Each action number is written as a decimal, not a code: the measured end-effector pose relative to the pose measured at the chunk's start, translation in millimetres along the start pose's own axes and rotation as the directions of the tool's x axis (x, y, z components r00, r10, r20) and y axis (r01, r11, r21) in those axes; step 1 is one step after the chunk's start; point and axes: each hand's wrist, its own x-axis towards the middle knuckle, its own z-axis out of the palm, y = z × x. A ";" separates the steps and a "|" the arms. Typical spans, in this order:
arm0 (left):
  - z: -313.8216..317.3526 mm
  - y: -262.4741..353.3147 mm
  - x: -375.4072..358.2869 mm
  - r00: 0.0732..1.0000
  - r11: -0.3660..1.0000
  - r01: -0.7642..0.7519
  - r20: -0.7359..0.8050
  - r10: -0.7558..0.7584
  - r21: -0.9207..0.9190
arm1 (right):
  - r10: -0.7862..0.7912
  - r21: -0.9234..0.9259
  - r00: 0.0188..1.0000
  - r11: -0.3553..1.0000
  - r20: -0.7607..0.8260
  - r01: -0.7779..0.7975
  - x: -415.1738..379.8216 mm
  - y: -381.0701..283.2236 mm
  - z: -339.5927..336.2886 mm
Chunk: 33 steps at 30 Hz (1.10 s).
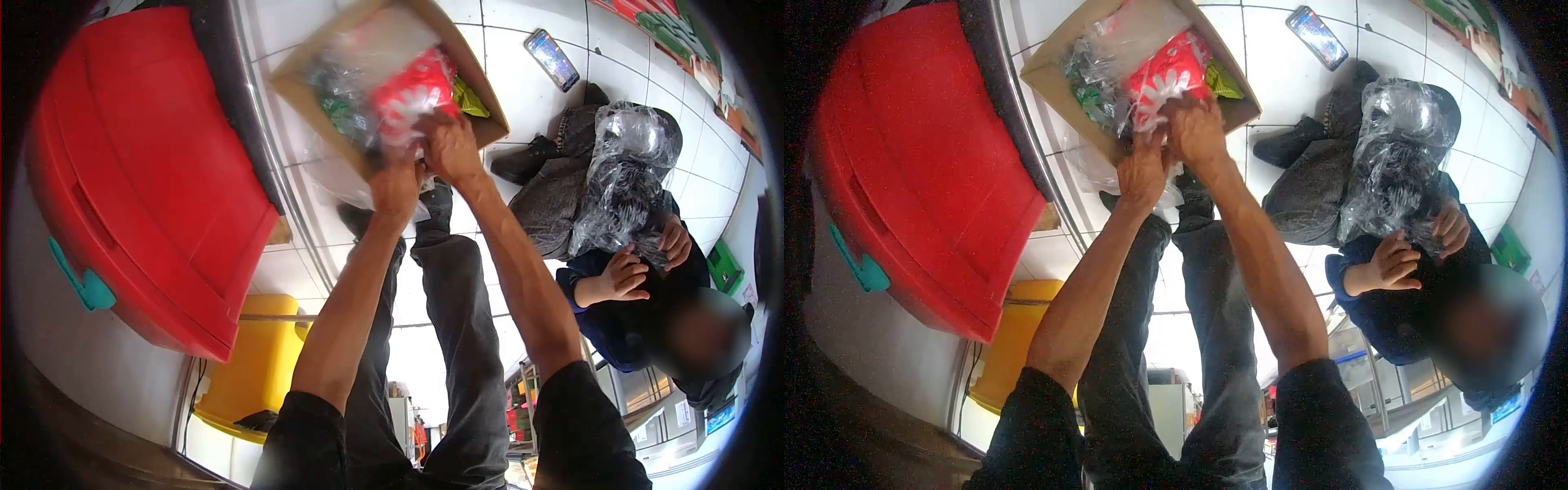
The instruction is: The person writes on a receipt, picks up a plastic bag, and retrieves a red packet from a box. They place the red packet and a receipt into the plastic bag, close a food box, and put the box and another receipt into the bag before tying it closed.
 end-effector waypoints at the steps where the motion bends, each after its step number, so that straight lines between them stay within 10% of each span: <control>1: 5.8 -1.9 3.8 0.999 0.999 0.019 0.026 -0.020 0.037 | 0.022 0.065 1.000 0.998 0.020 -0.023 -6.0 -7.2 -5.2; 6: 17.9 -9.7 25.0 0.931 0.972 0.054 0.341 -0.132 0.228 | 0.183 0.193 0.940 0.950 0.289 -0.244 -15.9 -32.5 -39.2; 12: 44.4 -41.6 23.0 0.989 0.902 -0.133 -0.113 0.095 -0.410 | 0.017 0.253 0.984 0.965 0.178 -0.062 -24.8 -52.9 -62.6; 18: 69.5 -59.4 44.1 0.999 -0.042 0.002 0.004 -0.034 -0.999 | -0.023 0.357 0.992 0.934 0.124 -0.023 -31.1 -70.1 -90.5; 20: 68.9 -63.4 47.0 0.977 0.346 -0.180 -0.208 -0.046 -0.921 | -0.001 0.427 0.994 0.903 0.106 -0.045 -36.2 -74.3 -98.6; 21: 64.0 -65.4 45.3 0.913 0.803 -0.293 -0.402 0.073 -0.519 | 0.008 0.462 0.995 0.885 0.101 -0.054 -39.7 -76.3 -102.0; 22: 56.6 -62.7 42.7 0.833 0.958 -0.276 -0.477 0.278 0.077 | 0.023 0.456 0.996 0.888 0.084 -0.059 -42.8 -76.7 -104.6; 25: 26.5 -50.1 35.6 0.820 0.914 -0.347 -0.405 0.405 0.212 | 0.051 0.476 0.998 0.878 0.031 -0.059 -54.3 -82.7 -107.9; 29: -7.5 -42.1 49.4 0.973 0.950 -0.176 0.194 0.127 0.260 | -0.004 0.568 1.000 0.823 0.027 -0.012 -65.6 -86.5 -120.0; 33: -20.9 -47.0 35.6 0.964 0.950 -0.257 0.115 0.239 0.176 | 0.177 0.630 0.950 0.714 0.258 -0.304 -62.4 -81.5 -126.4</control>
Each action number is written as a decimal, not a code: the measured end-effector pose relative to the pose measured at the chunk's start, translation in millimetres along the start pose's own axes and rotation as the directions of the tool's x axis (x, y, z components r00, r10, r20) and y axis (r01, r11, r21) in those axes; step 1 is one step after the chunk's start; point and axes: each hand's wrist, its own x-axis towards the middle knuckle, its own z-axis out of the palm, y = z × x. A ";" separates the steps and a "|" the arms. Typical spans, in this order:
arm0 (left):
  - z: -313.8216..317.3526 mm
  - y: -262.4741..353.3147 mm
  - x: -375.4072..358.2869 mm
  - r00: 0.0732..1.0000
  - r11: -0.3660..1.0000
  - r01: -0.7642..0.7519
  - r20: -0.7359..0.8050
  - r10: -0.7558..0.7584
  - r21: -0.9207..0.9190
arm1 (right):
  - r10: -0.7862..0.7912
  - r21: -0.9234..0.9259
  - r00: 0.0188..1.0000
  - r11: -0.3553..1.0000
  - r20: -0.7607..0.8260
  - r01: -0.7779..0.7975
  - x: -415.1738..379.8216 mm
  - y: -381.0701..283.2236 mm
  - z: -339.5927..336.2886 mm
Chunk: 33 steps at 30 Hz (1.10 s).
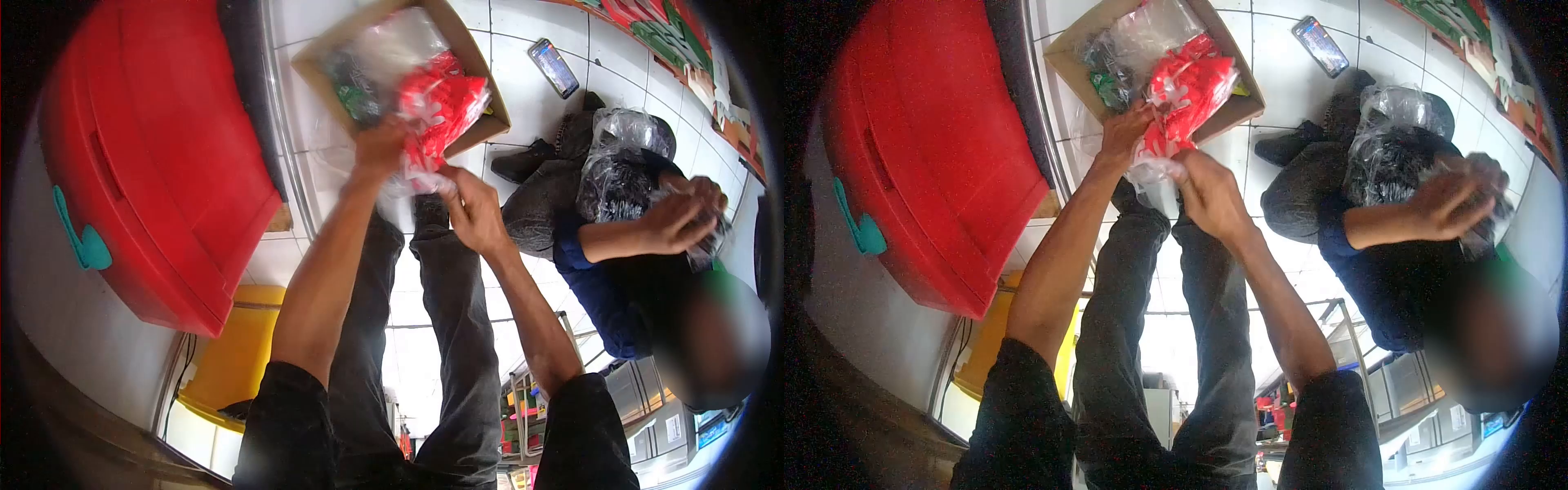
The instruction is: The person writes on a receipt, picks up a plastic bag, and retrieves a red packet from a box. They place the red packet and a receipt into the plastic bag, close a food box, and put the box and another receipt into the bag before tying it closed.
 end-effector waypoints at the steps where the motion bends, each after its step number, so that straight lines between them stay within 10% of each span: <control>1: -23.2 13.8 -14.6 1.000 0.999 0.025 -0.011 -0.025 -0.024 | 0.128 0.029 0.991 0.991 0.029 -0.129 4.0 -1.8 -3.6; 5: -10.1 24.7 -30.0 0.975 0.976 0.216 -0.043 -0.217 -0.029 | -0.068 -0.186 0.996 0.980 0.051 0.076 18.1 11.8 8.2; 15: -23.1 25.0 -31.9 0.995 0.993 0.098 0.011 -0.097 -0.066 | -0.067 -0.679 0.997 0.734 -0.038 0.023 34.1 44.3 59.1; 23: -57.0 13.0 -1.0 0.956 0.949 0.215 0.250 -0.155 -0.231 | -0.269 -0.112 0.881 0.936 0.391 0.335 35.0 73.7 22.5; 26: -47.4 1.9 13.0 0.979 0.942 0.203 0.084 -0.187 -0.266 | -0.212 -0.084 0.893 0.960 0.396 0.266 -13.9 14.2 15.3; 28: -52.7 11.7 -2.3 0.995 0.959 0.087 0.071 -0.071 -0.268 | -0.131 0.286 0.964 0.956 0.233 0.061 -35.8 11.4 14.5; 33: -81.4 34.0 -94.2 0.988 0.889 -0.017 -0.142 -0.054 -0.457 | 0.381 0.922 0.900 0.227 0.214 -0.315 -98.0 -46.1 -16.3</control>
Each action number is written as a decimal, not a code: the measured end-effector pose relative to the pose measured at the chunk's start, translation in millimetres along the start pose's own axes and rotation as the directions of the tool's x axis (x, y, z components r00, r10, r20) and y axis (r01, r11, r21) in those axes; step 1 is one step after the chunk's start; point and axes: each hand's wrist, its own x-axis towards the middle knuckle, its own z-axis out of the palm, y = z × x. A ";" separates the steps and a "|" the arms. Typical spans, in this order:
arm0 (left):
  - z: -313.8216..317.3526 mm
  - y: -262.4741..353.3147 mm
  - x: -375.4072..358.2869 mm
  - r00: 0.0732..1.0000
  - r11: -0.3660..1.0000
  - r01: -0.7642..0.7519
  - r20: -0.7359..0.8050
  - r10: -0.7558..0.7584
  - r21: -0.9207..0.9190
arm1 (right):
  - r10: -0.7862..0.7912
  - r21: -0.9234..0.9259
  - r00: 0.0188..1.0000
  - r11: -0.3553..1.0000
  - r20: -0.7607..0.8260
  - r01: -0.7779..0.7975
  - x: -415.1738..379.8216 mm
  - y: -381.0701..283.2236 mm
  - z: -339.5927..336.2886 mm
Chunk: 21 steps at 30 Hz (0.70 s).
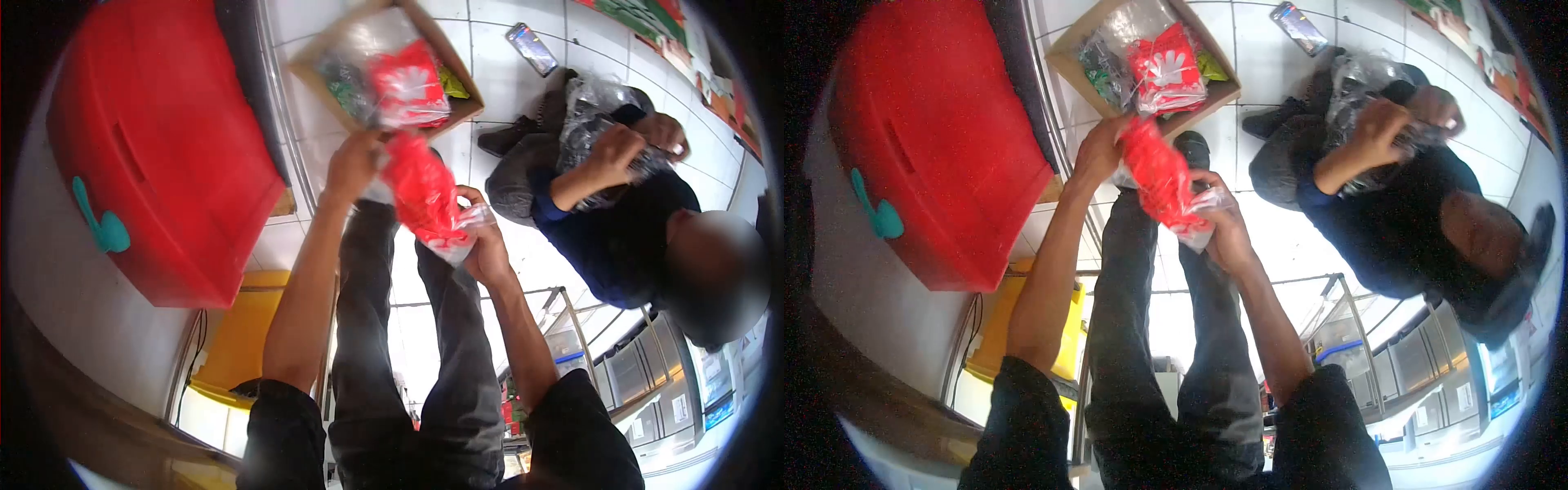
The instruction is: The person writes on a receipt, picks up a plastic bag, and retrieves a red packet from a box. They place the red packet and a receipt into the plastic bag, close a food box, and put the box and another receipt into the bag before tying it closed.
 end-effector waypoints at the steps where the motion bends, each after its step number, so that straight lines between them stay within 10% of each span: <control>1: -8.4 11.4 -23.3 0.998 0.998 0.056 -0.001 -0.056 0.008 | 0.028 0.105 0.999 0.994 -0.025 -0.025 -16.8 -6.7 6.2; 6: -47.7 81.2 -149.2 0.984 0.992 0.083 -0.152 -0.097 -0.098 | 0.038 0.150 0.999 0.988 0.025 -0.041 -123.9 -50.7 54.5; 12: -107.8 201.6 -278.0 0.797 0.545 0.600 0.377 -0.472 -0.586 | 0.030 -0.074 0.999 0.997 -0.028 -0.032 -283.6 -79.1 101.6; 15: -96.8 228.3 -341.1 0.952 0.261 0.303 0.303 -0.043 -0.917 | 0.038 -0.141 0.999 0.989 -0.002 -0.038 -358.3 -75.1 113.0; 18: -107.9 304.2 -384.9 0.962 0.484 0.257 0.268 -0.048 -0.837 | -0.070 -0.147 0.997 0.987 -0.027 0.066 -420.7 -62.0 112.6; 21: -98.6 343.1 -429.6 0.966 0.405 0.257 0.235 -0.105 -0.878 | -0.356 -0.301 0.925 0.904 -0.137 0.303 -475.6 -47.4 99.5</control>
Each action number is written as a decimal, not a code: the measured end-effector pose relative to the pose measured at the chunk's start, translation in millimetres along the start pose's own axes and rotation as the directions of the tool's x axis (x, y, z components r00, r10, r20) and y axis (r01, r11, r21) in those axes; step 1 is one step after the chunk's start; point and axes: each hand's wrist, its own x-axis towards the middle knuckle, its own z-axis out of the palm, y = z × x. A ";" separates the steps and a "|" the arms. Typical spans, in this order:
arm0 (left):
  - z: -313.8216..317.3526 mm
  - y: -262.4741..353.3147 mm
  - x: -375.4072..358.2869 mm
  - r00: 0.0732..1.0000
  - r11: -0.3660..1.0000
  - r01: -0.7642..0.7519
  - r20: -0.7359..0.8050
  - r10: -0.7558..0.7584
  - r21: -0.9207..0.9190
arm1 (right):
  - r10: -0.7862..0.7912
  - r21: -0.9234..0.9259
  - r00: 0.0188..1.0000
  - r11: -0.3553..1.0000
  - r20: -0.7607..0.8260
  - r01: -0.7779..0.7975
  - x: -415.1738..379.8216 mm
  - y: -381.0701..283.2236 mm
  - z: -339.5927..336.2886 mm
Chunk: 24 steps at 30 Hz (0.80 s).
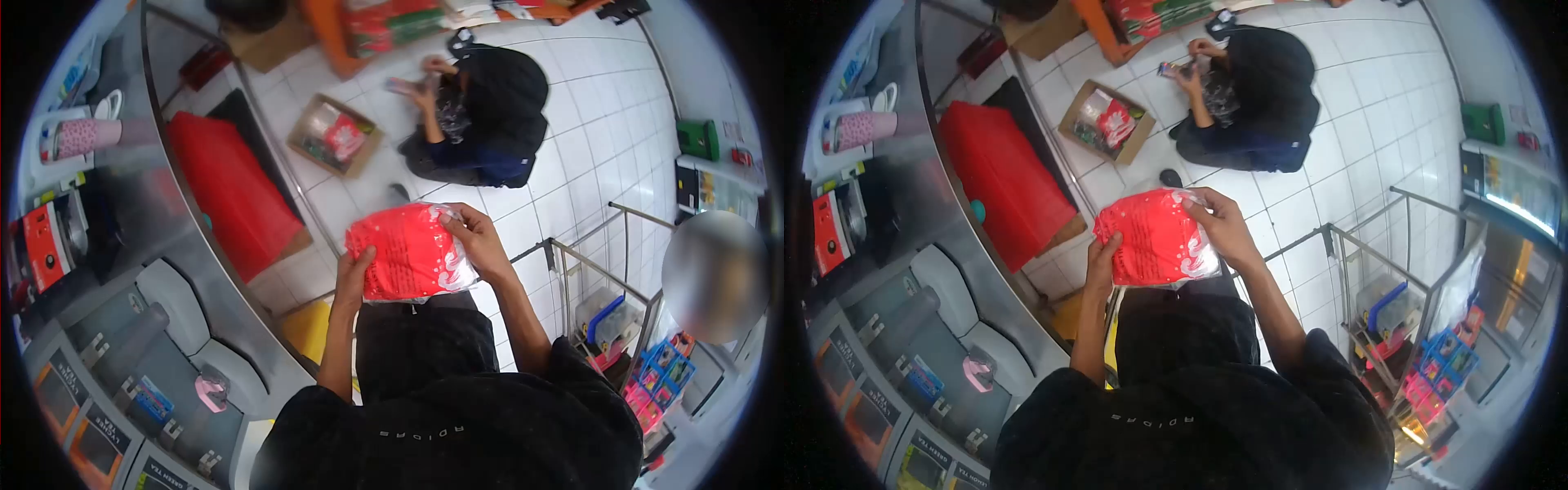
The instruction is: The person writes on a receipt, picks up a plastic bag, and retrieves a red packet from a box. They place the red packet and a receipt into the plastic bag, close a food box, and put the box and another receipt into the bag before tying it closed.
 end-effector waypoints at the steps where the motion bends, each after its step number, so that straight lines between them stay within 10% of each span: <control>1: 12.2 -5.4 -7.5 1.000 1.000 -0.011 -0.001 0.011 -0.016 | -0.065 0.002 0.996 0.998 -0.054 0.065 -16.7 -5.9 -9.0; 13: 233.3 -79.9 -51.5 0.945 0.958 -0.062 0.324 -0.033 0.280 | -0.448 -0.206 0.790 0.894 -0.419 0.398 -188.5 -6.8 -225.6; 19: 407.0 -158.5 -53.8 0.802 0.917 -0.011 0.551 -0.230 0.399 | -0.673 -0.537 0.478 0.739 -0.565 0.406 -292.4 11.8 -381.9; 24: 514.6 -192.9 -40.4 0.724 0.886 -0.016 0.617 -0.310 0.464 | -0.661 -0.605 0.455 0.743 -0.597 0.286 -356.2 4.1 -457.2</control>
